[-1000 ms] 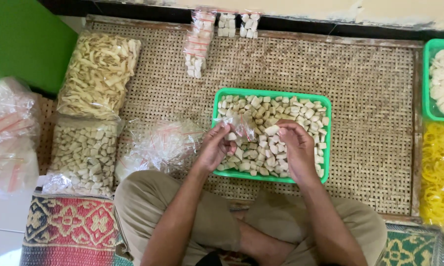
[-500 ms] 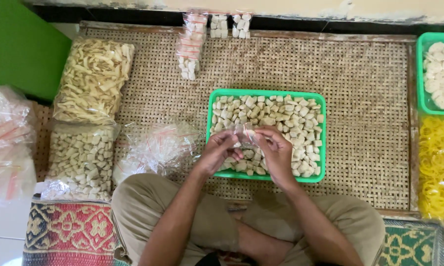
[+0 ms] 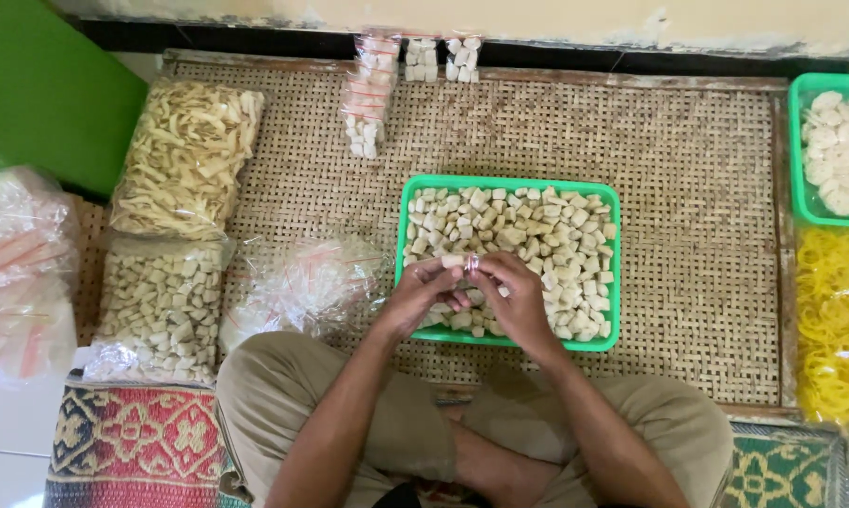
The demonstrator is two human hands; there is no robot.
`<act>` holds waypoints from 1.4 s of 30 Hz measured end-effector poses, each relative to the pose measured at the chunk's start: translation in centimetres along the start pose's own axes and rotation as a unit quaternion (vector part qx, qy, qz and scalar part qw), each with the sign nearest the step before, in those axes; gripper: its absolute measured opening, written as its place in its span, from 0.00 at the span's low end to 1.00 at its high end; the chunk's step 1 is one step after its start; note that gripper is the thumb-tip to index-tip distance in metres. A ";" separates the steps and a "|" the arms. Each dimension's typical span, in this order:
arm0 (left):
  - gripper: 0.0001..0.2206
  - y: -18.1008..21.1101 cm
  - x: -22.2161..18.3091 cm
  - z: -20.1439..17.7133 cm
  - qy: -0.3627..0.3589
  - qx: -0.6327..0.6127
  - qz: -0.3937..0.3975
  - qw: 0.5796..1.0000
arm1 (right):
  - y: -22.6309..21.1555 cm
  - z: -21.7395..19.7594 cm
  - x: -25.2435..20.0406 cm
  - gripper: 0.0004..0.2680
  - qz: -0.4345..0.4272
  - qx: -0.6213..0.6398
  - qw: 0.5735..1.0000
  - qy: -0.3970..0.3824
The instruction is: Packaging small snack items into individual plastic bags and tying them
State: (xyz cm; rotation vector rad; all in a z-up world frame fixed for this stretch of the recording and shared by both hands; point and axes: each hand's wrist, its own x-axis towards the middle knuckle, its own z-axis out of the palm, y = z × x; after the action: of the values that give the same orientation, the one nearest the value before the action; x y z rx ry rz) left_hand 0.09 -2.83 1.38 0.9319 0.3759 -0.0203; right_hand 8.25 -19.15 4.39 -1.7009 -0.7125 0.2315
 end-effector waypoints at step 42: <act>0.13 2.0 0.7 -2.7 0.127 -0.058 0.041 0.989 | -2.4 -5.1 2.6 0.07 -0.011 0.000 1.000 0.016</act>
State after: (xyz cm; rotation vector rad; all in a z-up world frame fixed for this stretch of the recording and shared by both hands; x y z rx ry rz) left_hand 0.29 0.59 1.20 0.8359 0.5680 0.1957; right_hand 12.14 -21.57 8.60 -1.6914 -0.7071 0.1892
